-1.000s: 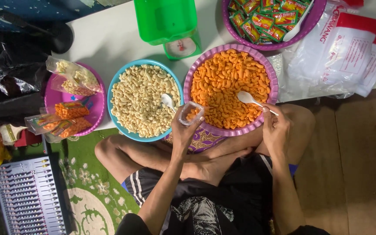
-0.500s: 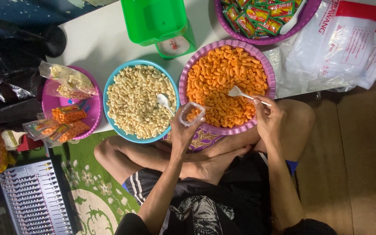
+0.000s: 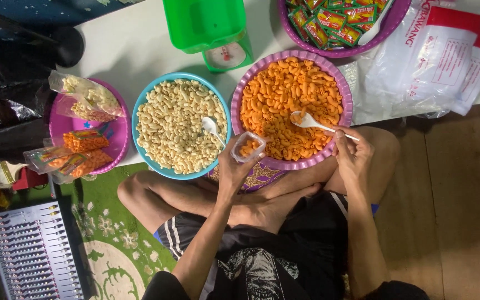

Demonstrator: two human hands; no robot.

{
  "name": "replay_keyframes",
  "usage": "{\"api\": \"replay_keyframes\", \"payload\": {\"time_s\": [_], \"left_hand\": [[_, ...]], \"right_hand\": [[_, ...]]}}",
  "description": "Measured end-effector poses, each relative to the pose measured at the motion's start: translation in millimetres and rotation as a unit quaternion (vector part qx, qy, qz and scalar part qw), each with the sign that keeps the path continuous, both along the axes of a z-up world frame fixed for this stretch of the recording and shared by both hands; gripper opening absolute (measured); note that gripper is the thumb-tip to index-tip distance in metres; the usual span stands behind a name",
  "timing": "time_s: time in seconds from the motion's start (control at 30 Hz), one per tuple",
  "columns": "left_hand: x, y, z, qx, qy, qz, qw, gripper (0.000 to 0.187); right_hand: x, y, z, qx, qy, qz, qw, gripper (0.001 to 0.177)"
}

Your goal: A person sitting on the floor scoops orange snacks from a bowl into a small plastic bag using a spoon.

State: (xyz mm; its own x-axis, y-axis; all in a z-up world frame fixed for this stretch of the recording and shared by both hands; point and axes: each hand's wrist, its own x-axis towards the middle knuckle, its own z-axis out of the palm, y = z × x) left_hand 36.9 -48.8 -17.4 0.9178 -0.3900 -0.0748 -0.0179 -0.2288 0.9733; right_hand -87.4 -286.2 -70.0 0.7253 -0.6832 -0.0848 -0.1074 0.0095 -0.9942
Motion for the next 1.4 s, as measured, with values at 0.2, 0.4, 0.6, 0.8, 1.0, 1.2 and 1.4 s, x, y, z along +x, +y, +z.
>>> {"api": "replay_keyframes", "payload": {"time_s": [0.2,0.4,0.6,0.8,1.0,1.2,1.4], "left_hand": [[-1,5,1,0.027,-0.042,-0.025,0.998,0.06],[-6,16,0,0.048,-0.08,-0.047,0.995,0.065],[-12,29,14,0.013,-0.101,-0.068,0.993,0.053],[-21,42,4,-0.006,-0.125,-0.051,0.991,0.053],[-22,53,2,-0.039,-0.128,-0.061,0.989,0.049],[-24,59,16,-0.063,-0.134,-0.043,0.988,0.049],[-27,65,28,-0.005,-0.101,-0.051,0.994,0.041]], "right_hand": [[-12,7,52,0.014,0.038,-0.002,0.999,0.017],[-20,23,83,0.019,0.032,0.041,0.998,0.017],[-17,56,115,-0.035,0.053,0.109,0.992,0.013],[-11,92,148,-0.36,0.02,0.196,0.912,0.016],[-10,107,172,-0.457,-0.038,0.228,0.859,0.022],[-9,113,175,-0.444,-0.047,0.265,0.855,0.023],[-10,114,177,-0.453,-0.056,0.309,0.834,0.031]]}}
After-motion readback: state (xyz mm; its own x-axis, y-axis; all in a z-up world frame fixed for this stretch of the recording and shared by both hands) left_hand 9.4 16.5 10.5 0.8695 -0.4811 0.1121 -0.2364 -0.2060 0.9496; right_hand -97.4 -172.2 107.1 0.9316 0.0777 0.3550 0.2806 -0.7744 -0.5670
